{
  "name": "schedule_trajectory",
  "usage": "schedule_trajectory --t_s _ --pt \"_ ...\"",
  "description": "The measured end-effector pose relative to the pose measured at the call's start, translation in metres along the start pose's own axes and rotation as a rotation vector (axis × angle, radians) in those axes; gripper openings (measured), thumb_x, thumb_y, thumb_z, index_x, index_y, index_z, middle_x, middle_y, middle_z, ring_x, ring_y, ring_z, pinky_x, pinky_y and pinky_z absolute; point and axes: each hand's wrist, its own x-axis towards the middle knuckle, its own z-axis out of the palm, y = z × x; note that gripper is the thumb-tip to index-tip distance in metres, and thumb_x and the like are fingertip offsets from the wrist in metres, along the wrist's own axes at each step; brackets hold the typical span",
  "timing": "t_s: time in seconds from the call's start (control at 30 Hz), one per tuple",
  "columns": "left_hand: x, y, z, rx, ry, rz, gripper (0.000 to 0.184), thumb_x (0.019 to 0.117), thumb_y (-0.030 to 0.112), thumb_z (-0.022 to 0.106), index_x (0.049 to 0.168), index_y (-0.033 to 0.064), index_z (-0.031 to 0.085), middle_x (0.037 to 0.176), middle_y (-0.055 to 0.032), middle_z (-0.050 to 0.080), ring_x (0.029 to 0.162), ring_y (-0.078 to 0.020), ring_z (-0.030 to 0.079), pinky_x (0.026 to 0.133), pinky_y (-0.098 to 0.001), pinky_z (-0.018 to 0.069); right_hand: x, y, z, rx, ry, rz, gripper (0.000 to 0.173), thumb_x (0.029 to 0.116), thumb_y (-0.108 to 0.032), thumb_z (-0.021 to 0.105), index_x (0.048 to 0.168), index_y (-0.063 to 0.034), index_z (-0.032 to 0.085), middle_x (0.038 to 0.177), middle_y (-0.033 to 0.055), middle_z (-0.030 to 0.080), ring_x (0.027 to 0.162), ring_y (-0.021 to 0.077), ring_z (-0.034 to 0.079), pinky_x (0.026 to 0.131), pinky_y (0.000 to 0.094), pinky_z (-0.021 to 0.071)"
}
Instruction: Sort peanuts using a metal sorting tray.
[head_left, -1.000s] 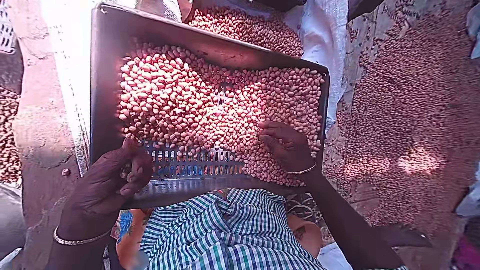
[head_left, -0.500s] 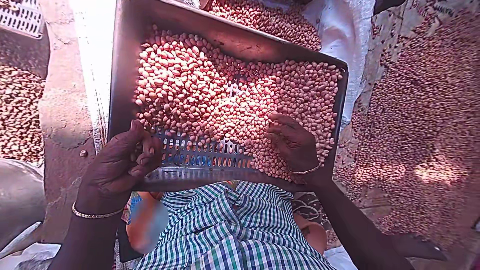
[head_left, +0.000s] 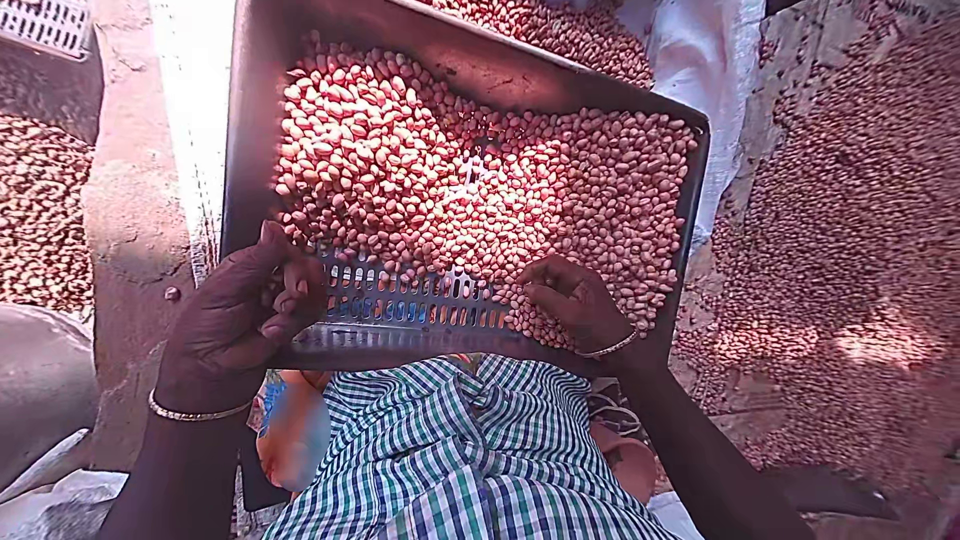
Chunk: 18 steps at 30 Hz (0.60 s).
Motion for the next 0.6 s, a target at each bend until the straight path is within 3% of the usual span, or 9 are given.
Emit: schedule_trajectory --t_s 0.03,0.1,0.17,0.23,0.33,0.37,0.47,0.57,0.6 --pt "-0.001 0.0 0.0 0.003 0.001 0.006 0.046 0.1081 0.034 0.047 0.073 0.0127 0.068 0.063 0.0061 0.059 0.046 0.0021 0.052 0.043 -0.0105 0.0433 -0.003 0.0 0.005 -0.243 -0.063 -0.048 0.012 0.0915 0.0 0.063 0.1 0.0001 0.072 0.086 0.005 0.057 0.067 0.0067 0.049 0.06 0.0196 0.0422" --pt "-0.002 -0.001 0.0 0.008 0.002 0.023 0.046 0.1087 0.033 0.046 0.074 0.0131 0.067 0.063 0.0064 0.059 0.046 0.0023 0.051 0.043 -0.0103 0.0424 -0.007 0.006 0.019 -0.581 -0.075 -0.197 0.013 0.0879 0.0 0.072 0.099 0.0038 0.076 0.085 0.0193 0.062 0.067 0.0271 0.06 0.06 0.0382 0.0523" --pt "-0.001 -0.002 -0.001 0.022 0.005 0.034 0.045 0.1082 0.033 0.047 0.072 0.0139 0.067 0.061 0.0074 0.058 0.045 0.0025 0.049 0.042 -0.0104 0.0412 -0.008 0.017 0.027 -0.731 -0.027 -0.319 0.012 0.088 -0.001 0.071 0.097 0.0067 0.075 0.082 0.0238 0.064 0.064 0.0356 0.067 0.055 0.045 0.0555" --pt "-0.001 -0.002 0.0 0.023 0.011 0.044 0.046 0.108 0.033 0.047 0.071 0.0136 0.067 0.061 0.0077 0.057 0.044 0.0026 0.049 0.041 -0.0105 0.0407 -0.004 0.011 0.024 -0.678 -0.014 -0.31 0.011 0.0869 0.0 0.071 0.094 0.0075 0.075 0.079 0.0206 0.065 0.062 0.0306 0.065 0.055 0.0405 0.054" --pt "0.0 -0.001 0.002 0.063 0.004 0.004 0.047 0.1078 0.038 0.047 0.074 0.0131 0.068 0.061 0.0074 0.057 0.045 0.0033 0.049 0.042 -0.0095 0.0407 0.006 -0.023 0.023 -0.218 0.075 -0.223 0.008 0.086 -0.004 0.072 0.093 0.001 0.073 0.076 -0.0012 0.055 0.058 -0.0048 0.04 0.053 0.0084 0.0358" --pt "0.0 -0.001 0.005 0.111 0.011 -0.057 0.049 0.1088 0.038 0.044 0.077 0.0116 0.07 0.061 0.0062 0.059 0.045 0.0039 0.05 0.042 -0.0086 0.0418 0.008 -0.038 0.033 -0.076 0.07 -0.26 0.009 0.0849 -0.003 0.072 0.093 0.001 0.072 0.076 -0.0044 0.053 0.057 -0.0098 0.037 0.052 0.0039 0.0335" --pt "0.007 -0.001 0.014 0.219 -0.044 -0.306 0.06 0.1126 0.033 0.025 0.091 0.0054 0.074 0.067 0.0 0.069 0.048 0.0049 0.056 0.046 -0.0067 0.0452 0.023 -0.072 0.062 -0.122 -0.187 -0.363 0.022 0.0886 -0.012 0.075 0.104 0.003 0.074 0.077 0.003 0.056 0.063 0.0012 0.043 0.057 0.0134 0.0364" --pt "0.007 0.003 0.011 0.179 -0.051 -0.33 0.059 0.1121 0.031 0.029 0.075 0.0081 0.069 0.061 0.0021 0.064 0.045 0.006 0.053 0.044 -0.0057 0.0417 0.06 -0.089 0.041 -0.29 -0.407 -0.286 0.014 0.0939 -0.001 0.067 0.105 0.0057 0.072 0.091 0.014 0.066 0.075 0.0152 0.06 0.07 0.0274 0.0501" --pt "0.007 0.003 0.009 0.152 -0.051 -0.294 0.057 0.1114 0.03 0.034 0.07 0.01 0.067 0.059 0.0039 0.061 0.045 0.0059 0.052 0.044 -0.0063 0.0405 0.077 -0.092 0.024 -0.277 -0.325 -0.292 0.011 0.0946 -0.002 0.066 0.103 0.0036 0.071 0.092 0.0093 0.068 0.077 0.0092 0.063 0.072 0.0238 0.0523"
